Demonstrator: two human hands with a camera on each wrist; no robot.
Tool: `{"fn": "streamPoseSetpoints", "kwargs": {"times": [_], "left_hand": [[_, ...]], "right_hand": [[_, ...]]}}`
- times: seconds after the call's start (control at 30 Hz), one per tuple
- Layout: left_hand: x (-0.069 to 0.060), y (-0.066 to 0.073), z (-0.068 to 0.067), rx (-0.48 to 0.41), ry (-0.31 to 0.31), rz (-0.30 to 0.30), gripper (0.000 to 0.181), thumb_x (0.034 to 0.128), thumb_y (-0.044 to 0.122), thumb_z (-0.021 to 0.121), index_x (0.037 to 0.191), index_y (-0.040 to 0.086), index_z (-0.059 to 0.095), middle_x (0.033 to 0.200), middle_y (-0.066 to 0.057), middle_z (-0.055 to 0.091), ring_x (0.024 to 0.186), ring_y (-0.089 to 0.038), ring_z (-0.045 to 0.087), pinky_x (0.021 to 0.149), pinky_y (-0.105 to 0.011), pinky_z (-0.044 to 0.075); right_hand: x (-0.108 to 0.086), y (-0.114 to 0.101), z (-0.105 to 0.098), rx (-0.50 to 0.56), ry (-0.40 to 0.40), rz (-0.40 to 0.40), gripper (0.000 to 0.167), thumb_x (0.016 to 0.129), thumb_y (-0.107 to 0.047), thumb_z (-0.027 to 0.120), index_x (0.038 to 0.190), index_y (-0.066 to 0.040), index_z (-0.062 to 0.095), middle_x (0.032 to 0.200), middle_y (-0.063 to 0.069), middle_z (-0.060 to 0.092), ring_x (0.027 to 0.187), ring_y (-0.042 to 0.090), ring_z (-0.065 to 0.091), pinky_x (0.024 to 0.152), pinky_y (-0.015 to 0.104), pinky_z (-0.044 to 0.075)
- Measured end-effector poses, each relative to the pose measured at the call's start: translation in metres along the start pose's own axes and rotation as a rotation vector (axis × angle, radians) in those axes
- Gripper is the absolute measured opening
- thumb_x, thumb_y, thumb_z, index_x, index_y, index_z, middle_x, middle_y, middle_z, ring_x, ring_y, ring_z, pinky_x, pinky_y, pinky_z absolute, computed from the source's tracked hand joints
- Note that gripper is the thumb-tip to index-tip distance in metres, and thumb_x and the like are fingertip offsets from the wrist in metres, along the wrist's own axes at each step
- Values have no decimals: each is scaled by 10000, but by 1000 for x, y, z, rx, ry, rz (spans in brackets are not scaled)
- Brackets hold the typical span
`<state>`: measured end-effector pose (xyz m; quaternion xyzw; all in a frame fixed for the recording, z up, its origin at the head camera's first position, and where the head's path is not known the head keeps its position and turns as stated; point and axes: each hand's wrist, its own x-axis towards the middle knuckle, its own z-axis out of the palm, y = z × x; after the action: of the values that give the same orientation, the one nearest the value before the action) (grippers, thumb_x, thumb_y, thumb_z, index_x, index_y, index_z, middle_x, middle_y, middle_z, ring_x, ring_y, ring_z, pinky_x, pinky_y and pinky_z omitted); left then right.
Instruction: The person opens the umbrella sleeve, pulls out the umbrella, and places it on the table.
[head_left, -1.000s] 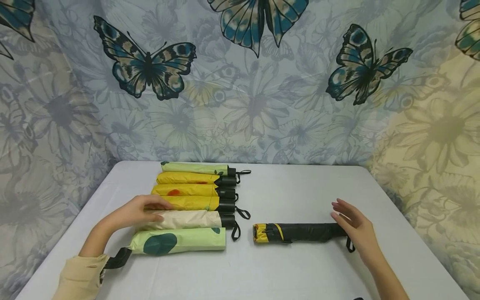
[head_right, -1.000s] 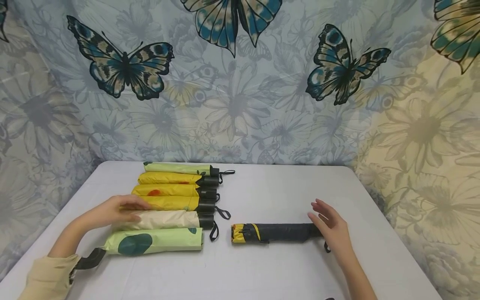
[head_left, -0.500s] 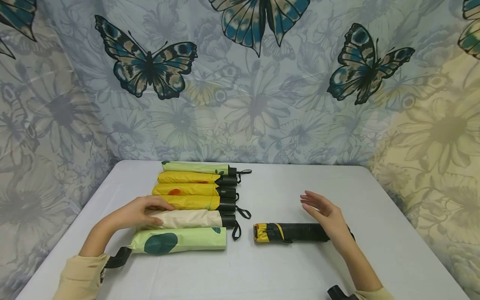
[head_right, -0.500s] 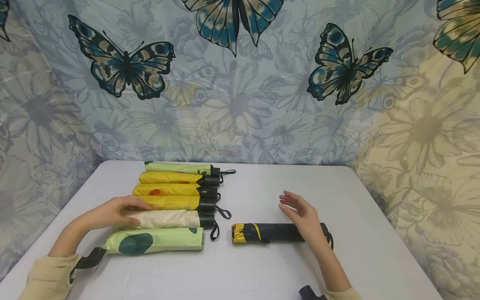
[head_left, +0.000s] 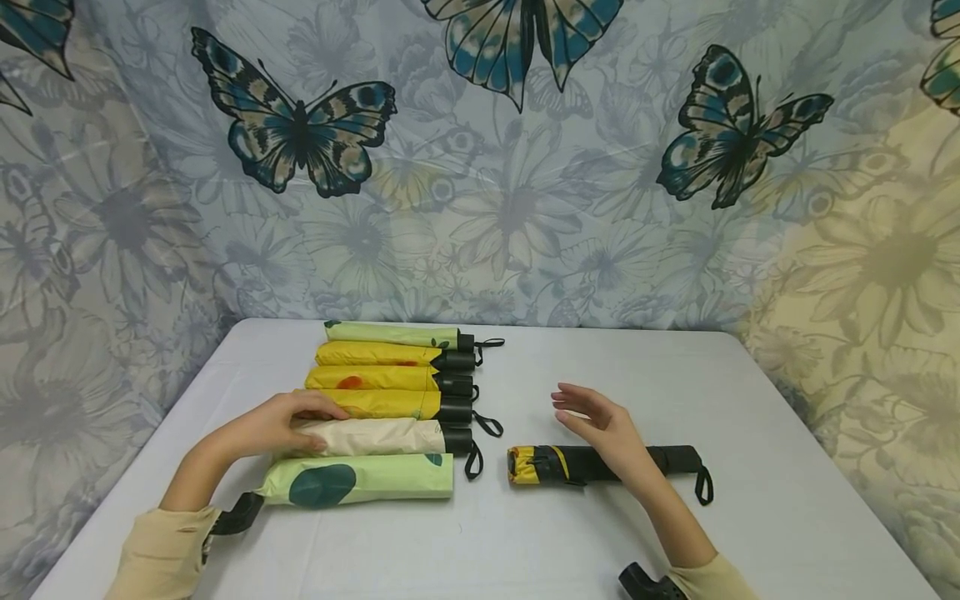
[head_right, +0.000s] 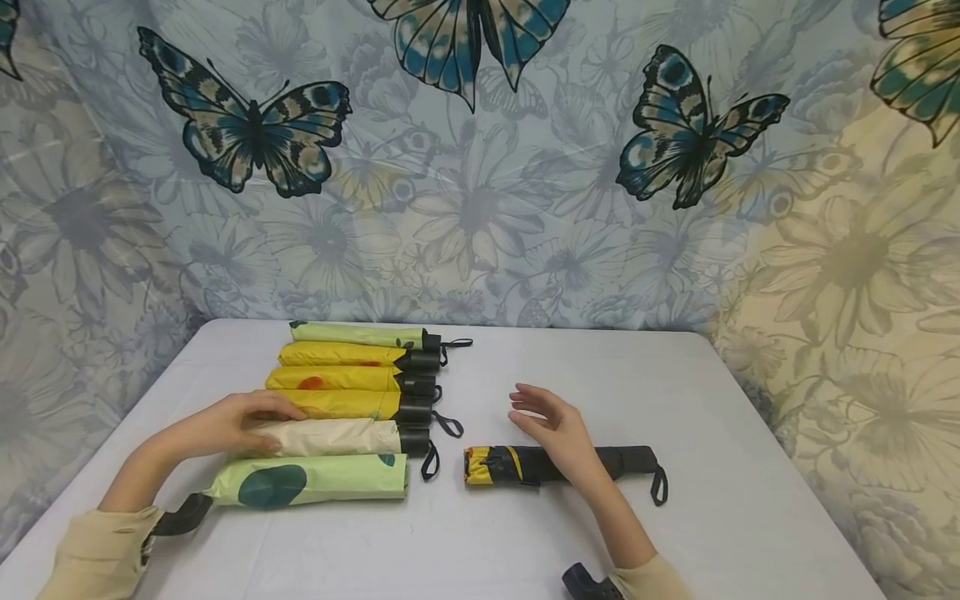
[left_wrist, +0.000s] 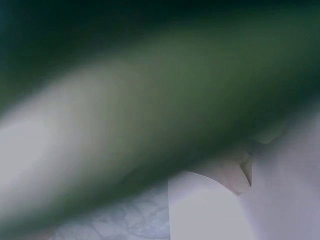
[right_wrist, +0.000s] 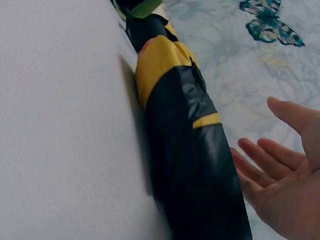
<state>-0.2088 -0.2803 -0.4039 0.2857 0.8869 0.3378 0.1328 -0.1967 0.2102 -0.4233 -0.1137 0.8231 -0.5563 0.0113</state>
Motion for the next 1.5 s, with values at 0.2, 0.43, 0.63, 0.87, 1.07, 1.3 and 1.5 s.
{"fn": "streamPoseSetpoints", "kwargs": {"times": [0.2, 0.43, 0.63, 0.87, 1.07, 1.3, 1.5], "left_hand": [[0, -1, 0, 8, -6, -4, 442, 867, 348, 726, 1269, 186, 641, 1280, -46, 633, 1187, -258, 577, 957, -240, 507], [1, 0, 0, 1, -3, -14, 450, 859, 333, 736, 1265, 164, 642, 1277, -66, 630, 1184, -257, 582, 948, -237, 514], [2, 3, 0, -14, -5, -14, 452, 854, 313, 743, 1263, 146, 641, 1271, -80, 633, 1183, -241, 587, 945, -222, 515], [2, 2, 0, -21, -5, -16, 458, 849, 320, 746, 1261, 148, 643, 1266, -75, 634, 1189, -244, 581, 937, -231, 521], [3, -4, 1, -35, -9, -17, 463, 845, 325, 752, 1263, 163, 640, 1273, -71, 637, 1187, -213, 590, 945, -211, 510], [3, -6, 2, -18, -3, -14, 460, 839, 348, 754, 1255, 185, 646, 1270, -56, 639, 1191, -192, 584, 944, -216, 511], [2, -5, 2, -20, -7, -16, 460, 843, 338, 753, 1259, 177, 642, 1285, -72, 628, 1187, -223, 587, 949, -223, 510]], "right_hand": [[6, -4, 15, 13, -36, -24, 499, 918, -300, 680, 1370, -139, 539, 1337, 111, 613, 1257, 277, 572, 964, 149, 499], [13, -13, 31, 22, -79, -33, 506, 906, -314, 693, 1360, -143, 551, 1322, 111, 623, 1242, 281, 585, 1004, 302, 524], [18, -18, 43, 21, -122, -32, 515, 908, -325, 690, 1369, -146, 547, 1323, 98, 624, 1236, 269, 592, 1000, 291, 525], [21, -20, 55, 15, -175, -36, 498, 914, -296, 687, 1363, -128, 554, 1319, 117, 624, 1229, 268, 595, 980, 268, 534], [24, -20, 64, 28, -229, -53, 515, 930, -247, 671, 1376, -34, 528, 1315, 182, 612, 1199, 339, 609, 928, 282, 563], [26, -22, 74, -7, -274, -42, 481, 924, -268, 679, 1328, -31, 572, 1316, 162, 620, 1198, 335, 612, 950, 309, 559], [28, -24, 81, -33, -304, -56, 429, 927, -248, 677, 1302, -55, 601, 1304, 136, 631, 1197, 309, 612, 950, 295, 555]]}}
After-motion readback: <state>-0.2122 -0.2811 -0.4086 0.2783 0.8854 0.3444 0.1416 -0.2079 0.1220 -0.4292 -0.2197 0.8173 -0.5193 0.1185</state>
